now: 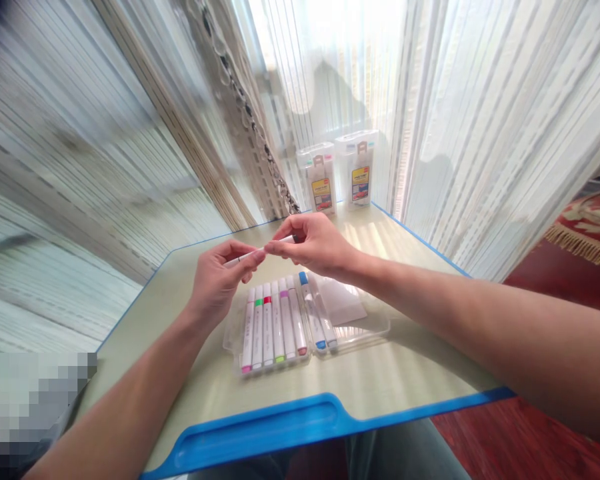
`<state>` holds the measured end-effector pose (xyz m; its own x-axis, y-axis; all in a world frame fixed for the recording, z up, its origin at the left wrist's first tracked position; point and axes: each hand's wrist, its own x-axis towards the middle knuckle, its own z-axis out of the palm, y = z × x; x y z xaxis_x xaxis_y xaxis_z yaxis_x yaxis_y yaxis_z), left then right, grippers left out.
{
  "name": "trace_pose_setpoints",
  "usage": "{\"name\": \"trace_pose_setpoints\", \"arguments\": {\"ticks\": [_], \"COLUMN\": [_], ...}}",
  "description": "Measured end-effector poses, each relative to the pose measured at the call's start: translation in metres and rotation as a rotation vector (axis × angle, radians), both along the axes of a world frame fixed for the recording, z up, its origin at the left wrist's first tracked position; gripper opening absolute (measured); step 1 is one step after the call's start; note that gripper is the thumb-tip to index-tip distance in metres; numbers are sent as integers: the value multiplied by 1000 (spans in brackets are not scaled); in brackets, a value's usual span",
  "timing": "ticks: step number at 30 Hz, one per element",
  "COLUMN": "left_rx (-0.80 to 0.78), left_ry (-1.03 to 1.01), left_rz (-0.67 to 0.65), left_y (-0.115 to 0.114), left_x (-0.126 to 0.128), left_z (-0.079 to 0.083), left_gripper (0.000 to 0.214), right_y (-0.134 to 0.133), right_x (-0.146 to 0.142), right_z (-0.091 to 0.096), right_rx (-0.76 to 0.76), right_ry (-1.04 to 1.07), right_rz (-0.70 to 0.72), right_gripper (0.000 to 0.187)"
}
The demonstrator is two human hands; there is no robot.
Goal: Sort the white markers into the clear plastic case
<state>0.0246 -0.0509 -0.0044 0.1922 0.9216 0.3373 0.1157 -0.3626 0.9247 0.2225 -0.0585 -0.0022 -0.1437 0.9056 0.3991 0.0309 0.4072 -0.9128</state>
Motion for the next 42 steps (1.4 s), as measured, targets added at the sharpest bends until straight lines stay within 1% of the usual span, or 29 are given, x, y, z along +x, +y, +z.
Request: {"name": "trace_pose_setpoints", "arguments": {"ticks": [2, 4, 7, 9, 12, 16, 20, 23, 26, 29, 32, 36, 38, 42], "left_rx": [-25, -47, -74, -94, -107, -106, -137, -143, -135, -136, -137, -108, -90, -71], "left_ry": [-53, -105, -169, -208, -230, -185, -146, -143, -133, -136, -168, -224, -252, -284], "left_rz": [-12, -26, -49, -61, -71, -127, -204, -255, -287, -267, -204, -117, -86, -27], "left_y": [1, 2, 3, 3, 2, -2, -5, -7, -9, -10, -9, -6, -4, -4], "left_x": [0, -1, -1, -1, -1, 1, 2, 3, 4, 6, 6, 5, 4, 4], "left_z": [1, 2, 2, 3, 4, 4, 3, 3, 3, 5, 5, 5, 6, 8], "left_gripper": [25, 22, 17, 14, 14, 17, 17, 18, 19, 15, 11, 9, 10, 17], "right_y": [0, 1, 2, 2, 2, 2, 2, 1, 0, 0, 1, 3, 3, 4], "right_x": [0, 0, 1, 1, 2, 3, 5, 5, 4, 3, 2, 3, 4, 6], "right_z": [0, 0, 0, 0, 0, 0, 0, 0, 1, 1, 0, 0, 2, 3], "right_rx": [-63, -110, -141, -138, -107, -85, -79, -86, -85, -143, -227, -246, -263, -273], "right_ry": [92, 160, 199, 194, 136, 17, -97, -178, -208, -140, 11, 194, 237, 286], "right_rz": [65, 101, 118, 106, 55, -18, -83, -106, -120, -100, -6, 124, 142, 117], "right_gripper": [40, 36, 30, 30, 37, 46, 50, 51, 52, 51, 48, 42, 38, 30]}}
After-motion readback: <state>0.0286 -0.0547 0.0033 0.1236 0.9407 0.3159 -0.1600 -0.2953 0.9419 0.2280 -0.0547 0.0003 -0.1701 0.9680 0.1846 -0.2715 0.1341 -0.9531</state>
